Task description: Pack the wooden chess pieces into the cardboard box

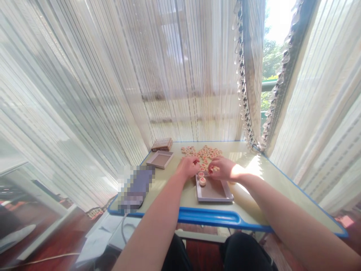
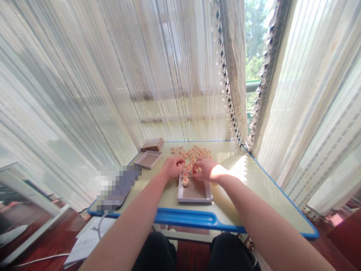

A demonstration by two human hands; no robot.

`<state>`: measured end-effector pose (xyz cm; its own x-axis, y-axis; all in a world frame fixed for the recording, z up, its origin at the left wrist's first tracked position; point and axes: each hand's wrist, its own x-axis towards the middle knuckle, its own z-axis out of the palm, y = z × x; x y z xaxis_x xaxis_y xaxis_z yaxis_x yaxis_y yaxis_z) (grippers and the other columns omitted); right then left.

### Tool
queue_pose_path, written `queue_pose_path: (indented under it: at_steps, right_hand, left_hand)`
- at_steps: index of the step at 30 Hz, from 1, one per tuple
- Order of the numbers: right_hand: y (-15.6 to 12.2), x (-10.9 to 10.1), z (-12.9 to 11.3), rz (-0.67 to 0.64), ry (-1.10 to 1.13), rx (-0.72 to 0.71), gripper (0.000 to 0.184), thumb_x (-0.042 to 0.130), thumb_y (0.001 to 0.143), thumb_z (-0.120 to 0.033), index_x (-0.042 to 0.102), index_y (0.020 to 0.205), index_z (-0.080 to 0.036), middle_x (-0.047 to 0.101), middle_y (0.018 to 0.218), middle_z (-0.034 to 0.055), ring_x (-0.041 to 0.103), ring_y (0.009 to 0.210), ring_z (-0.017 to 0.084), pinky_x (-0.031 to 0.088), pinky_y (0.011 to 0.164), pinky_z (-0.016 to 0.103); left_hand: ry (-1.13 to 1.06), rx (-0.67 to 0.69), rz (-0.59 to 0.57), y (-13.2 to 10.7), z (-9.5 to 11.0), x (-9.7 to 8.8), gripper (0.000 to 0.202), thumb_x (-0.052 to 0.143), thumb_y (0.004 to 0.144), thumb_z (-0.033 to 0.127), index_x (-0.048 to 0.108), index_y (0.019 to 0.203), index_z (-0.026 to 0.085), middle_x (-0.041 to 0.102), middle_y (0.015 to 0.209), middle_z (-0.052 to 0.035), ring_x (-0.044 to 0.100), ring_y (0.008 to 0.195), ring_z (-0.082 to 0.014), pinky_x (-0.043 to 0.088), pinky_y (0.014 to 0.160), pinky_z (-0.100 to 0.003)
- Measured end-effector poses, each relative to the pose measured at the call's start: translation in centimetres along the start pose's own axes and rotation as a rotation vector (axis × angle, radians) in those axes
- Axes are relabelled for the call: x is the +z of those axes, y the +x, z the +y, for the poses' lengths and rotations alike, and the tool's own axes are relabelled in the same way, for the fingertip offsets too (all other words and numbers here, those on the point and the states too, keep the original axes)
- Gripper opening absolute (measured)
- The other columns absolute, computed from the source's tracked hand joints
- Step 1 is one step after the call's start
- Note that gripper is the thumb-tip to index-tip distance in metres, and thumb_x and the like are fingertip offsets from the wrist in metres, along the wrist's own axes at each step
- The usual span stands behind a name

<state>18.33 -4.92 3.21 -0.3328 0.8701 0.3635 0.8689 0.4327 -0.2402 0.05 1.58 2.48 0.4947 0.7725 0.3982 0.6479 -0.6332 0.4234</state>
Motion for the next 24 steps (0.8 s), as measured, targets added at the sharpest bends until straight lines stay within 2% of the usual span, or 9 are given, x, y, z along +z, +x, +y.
queue_pose_path:
  at_steps: [4, 8, 10, 13, 16, 19, 22, 24]
  right_hand:
    - [-0.3, -0.1, -0.5, -0.099, -0.019, -0.014, 0.01, 0.068, 0.061, -0.029, 0.068, 0.07, -0.024, 0.059, 0.074, 0.0023, 0.055, 0.076, 0.018, 0.044, 0.069, 0.029]
    - [-0.7, -0.4, -1.0, -0.187, -0.028, 0.029, 0.022, 0.069, 0.058, -0.044, 0.067, 0.067, -0.024, 0.059, 0.071, 0.0025, 0.054, 0.073, 0.019, 0.042, 0.06, 0.028]
    - [-0.9, -0.6, -1.1, -0.213, -0.017, 0.04, 0.025, 0.067, 0.058, -0.046, 0.067, 0.069, -0.024, 0.059, 0.072, 0.0022, 0.054, 0.072, 0.018, 0.04, 0.057, 0.027]
    - [-1.1, -0.8, -1.1, -0.235, 0.01, 0.049, 0.025, 0.066, 0.058, -0.045, 0.067, 0.074, -0.025, 0.06, 0.074, 0.0018, 0.055, 0.072, 0.018, 0.039, 0.055, 0.025]
    - [-1.1, -0.8, -1.3, -0.27, 0.022, 0.067, 0.021, 0.065, 0.059, -0.043, 0.066, 0.068, -0.024, 0.06, 0.07, 0.0018, 0.056, 0.07, 0.018, 0.038, 0.053, 0.025]
    - [-1.2, -1.1, -1.7, -0.329, 0.048, 0.083, 0.012, 0.063, 0.06, -0.031, 0.067, 0.07, -0.026, 0.061, 0.068, -0.0002, 0.055, 0.065, 0.016, 0.038, 0.051, 0.024]
    - [-1.4, -1.6, -1.8, -0.397, 0.119, 0.062, 0.029, 0.062, 0.058, -0.022, 0.068, 0.085, -0.031, 0.061, 0.071, -0.0021, 0.055, 0.063, 0.014, 0.038, 0.05, 0.023]
    - [-1.5, -1.9, -1.8, -0.359, 0.114, 0.034, 0.03, 0.064, 0.058, -0.025, 0.067, 0.087, -0.031, 0.061, 0.07, -0.0012, 0.055, 0.068, 0.016, 0.04, 0.053, 0.024]
  left_hand:
    - [-0.004, 0.0, -0.029, -0.1, 0.0, 0.1, 0.022, 0.048, 0.07, 0.025, 0.068, 0.077, 0.017, 0.065, 0.069, -0.0006, 0.053, 0.063, -0.0121, 0.044, 0.062, -0.023]
    - [0.016, 0.013, -0.028, -0.1, 0.2, 0.1, 0.023, 0.046, 0.071, 0.024, 0.068, 0.074, 0.018, 0.064, 0.066, 0.0001, 0.053, 0.061, -0.0118, 0.043, 0.061, -0.022]
    - [0.023, 0.005, -0.03, -0.1, 0.3, 0.1, 0.023, 0.046, 0.071, 0.025, 0.068, 0.073, 0.018, 0.064, 0.065, 0.0001, 0.052, 0.061, -0.0115, 0.042, 0.06, -0.022]
    - [0.025, -0.002, -0.038, -0.2, 0.2, 0.1, 0.024, 0.046, 0.071, 0.026, 0.068, 0.072, 0.017, 0.064, 0.064, 0.0001, 0.051, 0.06, -0.0113, 0.041, 0.058, -0.021]
    - [0.016, 0.01, -0.034, -0.1, 0.1, 0.1, 0.023, 0.046, 0.07, 0.025, 0.068, 0.071, 0.018, 0.064, 0.064, 0.0002, 0.051, 0.059, -0.0114, 0.041, 0.058, -0.022]
    - [0.009, 0.025, -0.034, -0.1, 0.1, 0.1, 0.023, 0.047, 0.071, 0.025, 0.069, 0.071, 0.018, 0.064, 0.066, 0.0001, 0.052, 0.06, -0.0118, 0.042, 0.059, -0.023]
    - [0.005, 0.011, -0.038, -0.1, 0.2, 0.1, 0.023, 0.047, 0.07, 0.024, 0.069, 0.072, 0.018, 0.065, 0.067, 0.0, 0.053, 0.062, -0.0121, 0.042, 0.06, -0.022]
    - [0.009, -0.01, -0.042, -0.2, 0.3, 0.0, 0.023, 0.047, 0.07, 0.025, 0.069, 0.072, 0.017, 0.065, 0.067, -0.0002, 0.053, 0.063, -0.0121, 0.042, 0.061, -0.022]
